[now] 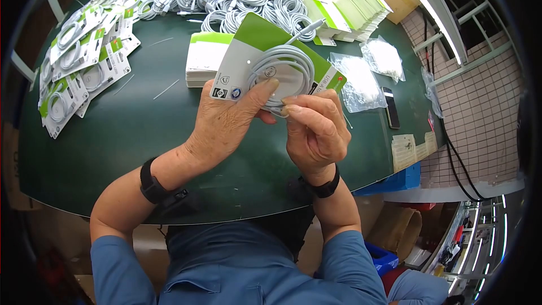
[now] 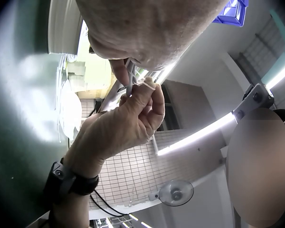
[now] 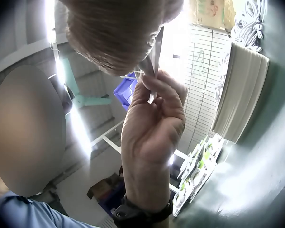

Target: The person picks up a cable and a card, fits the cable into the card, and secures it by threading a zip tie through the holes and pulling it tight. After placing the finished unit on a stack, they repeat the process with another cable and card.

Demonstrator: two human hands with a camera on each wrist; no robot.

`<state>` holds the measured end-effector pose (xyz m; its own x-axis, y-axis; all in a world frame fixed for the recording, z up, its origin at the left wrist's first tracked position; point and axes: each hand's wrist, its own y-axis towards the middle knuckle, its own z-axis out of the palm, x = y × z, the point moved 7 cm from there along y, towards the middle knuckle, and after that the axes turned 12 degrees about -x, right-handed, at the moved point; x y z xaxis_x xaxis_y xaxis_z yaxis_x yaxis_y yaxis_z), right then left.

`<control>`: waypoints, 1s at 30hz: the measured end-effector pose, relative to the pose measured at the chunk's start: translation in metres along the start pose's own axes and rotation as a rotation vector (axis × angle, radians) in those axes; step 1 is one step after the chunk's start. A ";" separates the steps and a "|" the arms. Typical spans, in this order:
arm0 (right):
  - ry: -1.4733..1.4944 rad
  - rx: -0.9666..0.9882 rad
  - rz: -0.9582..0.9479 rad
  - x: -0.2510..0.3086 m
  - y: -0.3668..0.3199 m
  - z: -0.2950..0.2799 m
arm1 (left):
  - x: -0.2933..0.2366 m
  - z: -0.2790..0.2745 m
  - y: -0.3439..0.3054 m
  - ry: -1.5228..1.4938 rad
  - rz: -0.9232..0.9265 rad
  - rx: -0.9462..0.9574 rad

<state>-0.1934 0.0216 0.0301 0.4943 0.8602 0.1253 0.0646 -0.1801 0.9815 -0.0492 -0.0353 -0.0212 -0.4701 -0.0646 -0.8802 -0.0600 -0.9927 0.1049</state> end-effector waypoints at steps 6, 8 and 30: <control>0.017 -0.034 0.019 -0.002 -0.002 0.000 | 0.000 0.000 -0.001 0.075 0.046 0.027; 0.008 -0.024 0.032 -0.002 -0.003 0.000 | 0.001 0.000 -0.001 0.070 0.046 0.028; -0.060 -0.054 0.029 0.000 -0.003 0.001 | 0.004 -0.001 0.000 0.049 0.021 -0.004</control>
<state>-0.1929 0.0214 0.0275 0.5466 0.8244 0.1469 0.0029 -0.1773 0.9842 -0.0505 -0.0354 -0.0247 -0.4278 -0.0906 -0.8993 -0.0467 -0.9914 0.1221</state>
